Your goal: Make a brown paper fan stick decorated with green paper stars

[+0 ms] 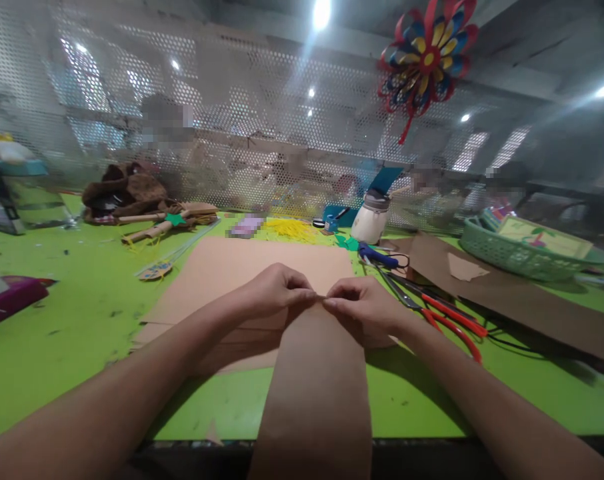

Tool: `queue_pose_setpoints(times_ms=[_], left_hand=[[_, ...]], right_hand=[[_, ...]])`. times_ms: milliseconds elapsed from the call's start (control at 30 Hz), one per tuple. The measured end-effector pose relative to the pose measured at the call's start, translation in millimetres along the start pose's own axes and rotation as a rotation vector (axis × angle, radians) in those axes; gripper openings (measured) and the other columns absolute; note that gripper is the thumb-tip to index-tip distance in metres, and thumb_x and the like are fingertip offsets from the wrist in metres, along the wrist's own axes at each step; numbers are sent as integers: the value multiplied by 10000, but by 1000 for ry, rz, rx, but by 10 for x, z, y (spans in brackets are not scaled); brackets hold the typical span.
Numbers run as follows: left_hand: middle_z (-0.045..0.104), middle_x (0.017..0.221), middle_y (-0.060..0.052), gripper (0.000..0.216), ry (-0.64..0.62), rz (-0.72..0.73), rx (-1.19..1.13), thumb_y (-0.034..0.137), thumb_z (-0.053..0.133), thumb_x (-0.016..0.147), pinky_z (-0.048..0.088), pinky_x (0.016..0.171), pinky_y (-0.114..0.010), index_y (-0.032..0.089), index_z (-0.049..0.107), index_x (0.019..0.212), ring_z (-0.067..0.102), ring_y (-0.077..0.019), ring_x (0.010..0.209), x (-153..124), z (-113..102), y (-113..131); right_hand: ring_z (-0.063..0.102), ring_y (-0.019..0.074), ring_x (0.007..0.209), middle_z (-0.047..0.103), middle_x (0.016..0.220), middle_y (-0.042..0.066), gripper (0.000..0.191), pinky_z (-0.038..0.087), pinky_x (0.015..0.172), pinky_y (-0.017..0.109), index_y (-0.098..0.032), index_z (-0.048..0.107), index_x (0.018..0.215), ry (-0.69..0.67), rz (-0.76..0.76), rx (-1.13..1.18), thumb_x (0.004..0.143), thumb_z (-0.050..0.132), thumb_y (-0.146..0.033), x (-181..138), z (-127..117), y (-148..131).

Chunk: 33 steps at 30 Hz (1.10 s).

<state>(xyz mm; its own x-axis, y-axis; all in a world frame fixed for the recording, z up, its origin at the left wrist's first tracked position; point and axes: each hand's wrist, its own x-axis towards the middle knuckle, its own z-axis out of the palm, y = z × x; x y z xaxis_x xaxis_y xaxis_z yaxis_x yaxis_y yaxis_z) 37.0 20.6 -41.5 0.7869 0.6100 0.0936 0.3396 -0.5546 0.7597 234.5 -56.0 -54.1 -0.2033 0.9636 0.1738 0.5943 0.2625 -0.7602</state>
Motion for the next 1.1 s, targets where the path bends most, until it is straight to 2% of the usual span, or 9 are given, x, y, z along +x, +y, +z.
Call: queue_pose_setpoints(times_ms=[100, 233, 300, 433, 600, 767, 900, 1033, 1100], left_hand=[[613, 598, -1, 268, -5, -6, 27, 356, 550, 763, 375, 557, -204, 128, 676, 699, 512, -117, 571, 0, -101, -37], [585, 535, 9, 210, -157, -34, -5, 277, 514, 771, 399, 575, -209, 134, 639, 683, 519, -115, 535, -26, -187, -52], [595, 564, 7, 177, -193, -29, 6, 247, 510, 762, 401, 583, -210, 132, 639, 721, 521, -114, 550, -30, -198, -39], [620, 689, -12, 186, -141, 16, 84, 265, 536, 751, 385, 584, -208, 119, 643, 794, 520, -118, 623, -21, -157, 8], [585, 629, 13, 98, -85, 21, 60, 223, 540, 735, 372, 541, -205, 138, 576, 768, 514, -113, 585, -24, -107, 19], [513, 549, 50, 41, -121, -10, -49, 176, 528, 709, 347, 487, -194, 161, 493, 724, 486, -95, 503, -30, -140, -12], [491, 553, 52, 57, -102, -11, -57, 174, 550, 680, 339, 490, -196, 154, 502, 705, 460, -93, 516, -31, -162, -1], [561, 664, 13, 164, -94, -2, -55, 277, 585, 722, 363, 553, -206, 130, 572, 795, 485, -110, 612, -40, -164, 63], [597, 752, -17, 283, -101, 7, -32, 381, 523, 800, 379, 611, -222, 120, 615, 858, 502, -129, 687, -46, -154, 97]], right_hand=[[580, 157, 680, 669, 723, 31, 120, 448, 629, 254, -141, 681, 754, 42, 1, 39, 749, 608, -236, 1, -12, 2], [599, 165, 732, 684, 770, 39, 102, 456, 682, 266, -153, 681, 772, 114, -58, -10, 763, 591, -200, -6, 31, 13], [599, 157, 741, 684, 785, 35, 103, 453, 687, 256, -156, 675, 788, 138, -101, -24, 777, 577, -185, -14, 67, 23], [590, 135, 705, 673, 759, 19, 106, 437, 645, 229, -156, 664, 813, 140, -138, -39, 799, 560, -173, -34, 115, 16], [582, 128, 697, 665, 749, 15, 96, 433, 645, 222, -150, 660, 806, 146, -149, -15, 791, 566, -159, -41, 101, -25], [573, 130, 700, 661, 799, 21, 167, 443, 629, 229, -159, 669, 892, 86, -46, 207, 750, 580, -158, -18, 94, 11], [495, 100, 543, 596, 636, -14, 188, 377, 495, 212, -161, 688, 895, 85, 53, 301, 738, 590, -193, -23, 115, 23], [511, 109, 559, 616, 653, 8, 159, 382, 493, 223, -146, 713, 817, 148, 39, 286, 719, 595, -191, -31, 125, -2], [542, 121, 597, 648, 700, 28, 154, 409, 519, 230, -140, 718, 805, 163, 5, 275, 721, 601, -194, -28, 128, -9]])
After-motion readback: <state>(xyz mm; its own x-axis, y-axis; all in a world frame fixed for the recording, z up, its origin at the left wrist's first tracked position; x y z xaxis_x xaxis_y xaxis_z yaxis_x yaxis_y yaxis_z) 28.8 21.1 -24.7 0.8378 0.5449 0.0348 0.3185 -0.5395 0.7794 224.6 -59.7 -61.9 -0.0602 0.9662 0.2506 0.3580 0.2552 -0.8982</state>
